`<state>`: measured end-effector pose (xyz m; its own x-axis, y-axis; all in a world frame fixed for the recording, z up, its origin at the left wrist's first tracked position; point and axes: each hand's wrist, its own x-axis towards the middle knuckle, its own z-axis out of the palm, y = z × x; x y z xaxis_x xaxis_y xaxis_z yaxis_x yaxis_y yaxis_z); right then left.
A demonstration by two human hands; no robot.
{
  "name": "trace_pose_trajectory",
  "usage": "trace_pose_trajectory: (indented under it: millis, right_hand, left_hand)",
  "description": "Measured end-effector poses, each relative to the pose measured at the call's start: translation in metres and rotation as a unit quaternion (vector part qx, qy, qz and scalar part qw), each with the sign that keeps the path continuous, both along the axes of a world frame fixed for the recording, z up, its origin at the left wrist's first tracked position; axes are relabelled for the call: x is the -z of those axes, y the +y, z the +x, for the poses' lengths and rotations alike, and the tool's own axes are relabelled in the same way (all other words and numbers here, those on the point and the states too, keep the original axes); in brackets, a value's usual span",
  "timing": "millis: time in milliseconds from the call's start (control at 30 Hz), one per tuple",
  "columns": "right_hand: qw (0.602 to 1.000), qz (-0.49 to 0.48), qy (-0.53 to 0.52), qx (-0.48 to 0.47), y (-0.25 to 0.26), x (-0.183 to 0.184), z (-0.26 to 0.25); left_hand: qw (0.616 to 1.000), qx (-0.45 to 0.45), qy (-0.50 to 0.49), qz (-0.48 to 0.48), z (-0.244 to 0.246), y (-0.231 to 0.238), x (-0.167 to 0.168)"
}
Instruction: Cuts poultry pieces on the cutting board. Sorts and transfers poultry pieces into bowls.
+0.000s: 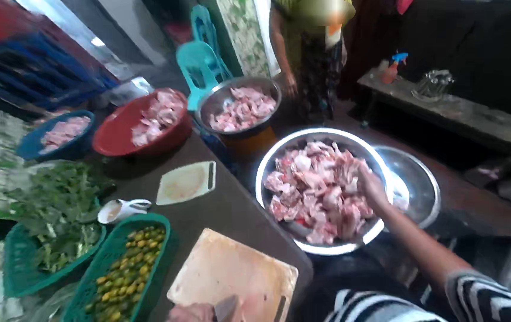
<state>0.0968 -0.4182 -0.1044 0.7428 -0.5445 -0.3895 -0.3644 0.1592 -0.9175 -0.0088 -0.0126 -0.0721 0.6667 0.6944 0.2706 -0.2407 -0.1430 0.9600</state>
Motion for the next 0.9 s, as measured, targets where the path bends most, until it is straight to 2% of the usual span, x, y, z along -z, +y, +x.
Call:
trace_pose_trajectory:
  millis: [67, 133, 233, 300, 367, 433, 567, 667, 767, 900]
  right_hand:
    - [0.996, -0.078, 0.033, 0.027, -0.03, 0.007, -0.007]
    - [0.991, -0.112, 0.054, 0.056, -0.055, 0.016, -0.018]
    - [0.976, -0.177, 0.083, 0.093, -0.093, 0.054, -0.032]
    - [0.963, -0.201, 0.158, 0.08, -0.108, 0.069, -0.042]
    - [0.944, -0.225, 0.234, 0.06, -0.108, 0.072, -0.047]
    - [0.929, -0.261, 0.258, 0.048, -0.095, 0.072, -0.046]
    - [0.933, -0.323, 0.158, -0.003, -0.071, 0.09, -0.039]
    - [0.928, -0.342, 0.111, -0.1, -0.047, 0.08, -0.024]
    - [0.893, -0.319, 0.115, -0.297, -0.03, 0.087, -0.016]
    - [0.756, -0.298, 0.099, -0.574, 0.012, 0.123, -0.018]
  left_hand:
    - [1.0, 0.003, -0.012, 0.006, 0.0, 0.002, 0.0]
    - [1.0, -0.001, -0.015, 0.013, 0.0, 0.002, -0.002]
    - [1.0, -0.002, -0.021, 0.014, 0.002, 0.003, -0.004]
    - [1.0, 0.004, -0.026, 0.017, 0.002, 0.002, -0.003]
    - [0.999, 0.013, -0.029, 0.022, 0.001, 0.004, -0.001]
    - [0.999, 0.016, -0.031, 0.021, 0.001, 0.007, 0.001]
    - [0.999, 0.014, -0.033, 0.021, -0.003, 0.011, 0.004]
    - [0.999, 0.011, -0.038, 0.007, -0.004, 0.014, 0.005]
    - [0.999, 0.009, -0.049, -0.002, -0.007, 0.017, 0.007]
    - [0.998, 0.01, -0.061, -0.001, -0.01, 0.02, 0.012]
